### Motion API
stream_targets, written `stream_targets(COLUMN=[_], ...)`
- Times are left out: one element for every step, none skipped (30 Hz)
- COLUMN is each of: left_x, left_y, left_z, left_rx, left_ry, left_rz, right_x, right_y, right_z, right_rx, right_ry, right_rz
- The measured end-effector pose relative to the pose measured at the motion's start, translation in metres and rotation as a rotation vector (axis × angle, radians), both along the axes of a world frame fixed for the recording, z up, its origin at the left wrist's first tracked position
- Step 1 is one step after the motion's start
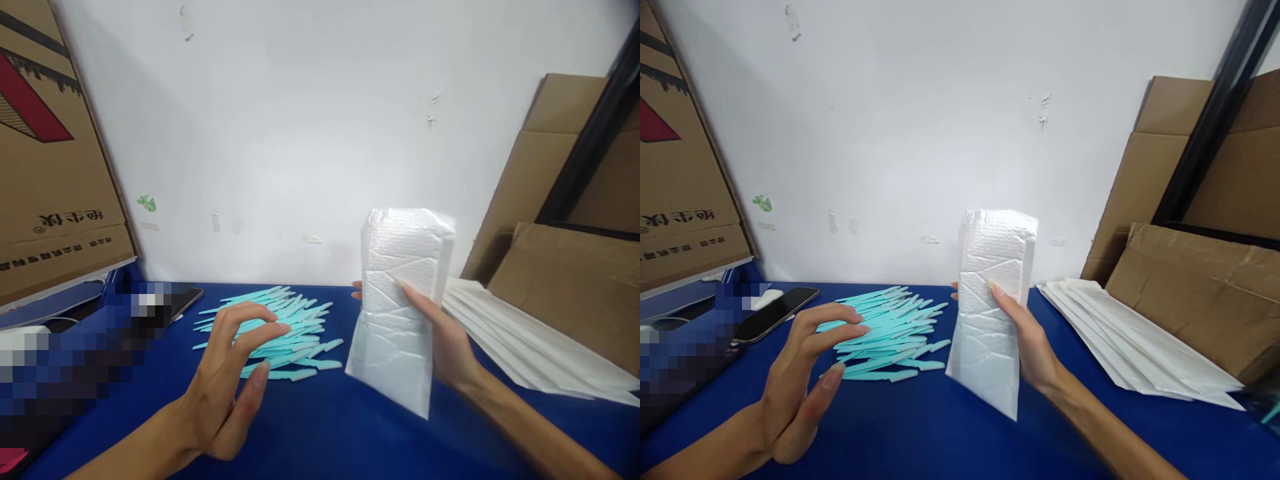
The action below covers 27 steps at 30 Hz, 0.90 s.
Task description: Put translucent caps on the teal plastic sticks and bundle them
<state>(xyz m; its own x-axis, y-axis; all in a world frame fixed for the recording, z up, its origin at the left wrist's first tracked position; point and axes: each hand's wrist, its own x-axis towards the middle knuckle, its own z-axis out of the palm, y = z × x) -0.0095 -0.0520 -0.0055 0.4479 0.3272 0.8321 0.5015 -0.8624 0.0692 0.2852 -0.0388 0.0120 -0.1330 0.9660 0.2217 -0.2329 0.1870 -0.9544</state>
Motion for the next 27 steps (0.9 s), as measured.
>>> stream_targets(left_x=[0.001, 0.003, 0.004, 0.006, 0.007, 0.008, 0.009, 0.010, 0.011, 0.012, 0.014, 0.015, 0.016, 0.018, 0.019, 0.019, 0.020, 0.020, 0.020, 0.020, 0.020, 0.020, 0.020, 0.020, 0.020, 0.020, 0.021], left_y=[0.000, -0.001, -0.002, -0.002, -0.003, -0.003, -0.004, -0.005, -0.005, -0.005, -0.005, -0.005, -0.004, -0.003, -0.001, 0.001, 0.002, 0.004, 0.005, 0.006, 0.007, 0.007, 0.008, 0.008, 0.009, 0.009, 0.010], left_z=[-0.001, -0.002, -0.003, -0.005, -0.007, -0.009, -0.010, -0.012, -0.013, -0.013, -0.013, -0.013, -0.012, -0.011, -0.010, -0.009, -0.008, -0.007, -0.007, -0.006, -0.006, -0.005, -0.004, -0.004, -0.003, -0.002, -0.002], left_rx=[-0.029, -0.065, -0.104, -0.141, -0.178, -0.216, -0.258, -0.307, -0.370, -0.458, -0.566, -0.680, -0.794, -0.897, -0.980, -1.037, -1.075, -1.104, -1.128, -1.151, -1.178, -1.205, -1.233, -1.258, -1.278, -1.292, -1.300], left_ry=[-0.006, -0.016, -0.029, -0.043, -0.057, -0.074, -0.096, -0.120, -0.151, -0.191, -0.241, -0.299, -0.360, -0.416, -0.457, -0.477, -0.480, -0.467, -0.451, -0.435, -0.422, -0.415, -0.409, -0.407, -0.406, -0.403, -0.397], left_rz=[-0.013, -0.029, -0.052, -0.085, -0.125, -0.166, -0.201, -0.230, -0.243, -0.241, -0.230, -0.216, -0.204, -0.195, -0.190, -0.191, -0.189, -0.186, -0.182, -0.179, -0.184, -0.196, -0.216, -0.240, -0.261, -0.276, -0.283], right_x=[0.000, 0.000, -0.001, -0.002, -0.005, -0.008, -0.012, -0.017, -0.023, -0.029, -0.035, -0.040, -0.044, -0.047, -0.049, -0.049, -0.048, -0.046, -0.044, -0.041, -0.037, -0.034, -0.032, -0.030, -0.028, -0.027, -0.027], right_y=[-0.003, -0.007, -0.011, -0.015, -0.019, -0.023, -0.027, -0.031, -0.034, -0.036, -0.038, -0.039, -0.040, -0.039, -0.037, -0.034, -0.030, -0.026, -0.022, -0.017, -0.013, -0.009, -0.006, -0.003, -0.001, 0.000, 0.001], right_z=[0.001, 0.001, 0.000, -0.002, -0.004, -0.007, -0.010, -0.013, -0.016, -0.018, -0.021, -0.022, -0.024, -0.025, -0.026, -0.027, -0.028, -0.028, -0.028, -0.028, -0.028, -0.028, -0.027, -0.026, -0.026, -0.025, -0.025], right_rx=[-0.024, -0.054, -0.087, -0.120, -0.152, -0.179, -0.200, -0.213, -0.225, -0.241, -0.245, -0.242, -0.229, -0.204, -0.173, -0.134, -0.083, -0.023, 0.037, 0.091, 0.133, 0.160, 0.167, 0.162, 0.155, 0.155, 0.165], right_ry=[0.009, 0.008, 0.005, 0.003, 0.004, 0.006, 0.011, 0.011, 0.009, -0.001, -0.021, -0.052, -0.083, -0.106, -0.116, -0.114, -0.106, -0.100, -0.109, -0.142, -0.196, -0.264, -0.336, -0.401, -0.452, -0.486, -0.511], right_rz=[0.021, 0.032, 0.036, 0.043, 0.070, 0.115, 0.167, 0.224, 0.271, 0.308, 0.334, 0.353, 0.363, 0.357, 0.326, 0.267, 0.179, 0.077, -0.019, -0.090, -0.129, -0.137, -0.130, -0.118, -0.111, -0.111, -0.120])
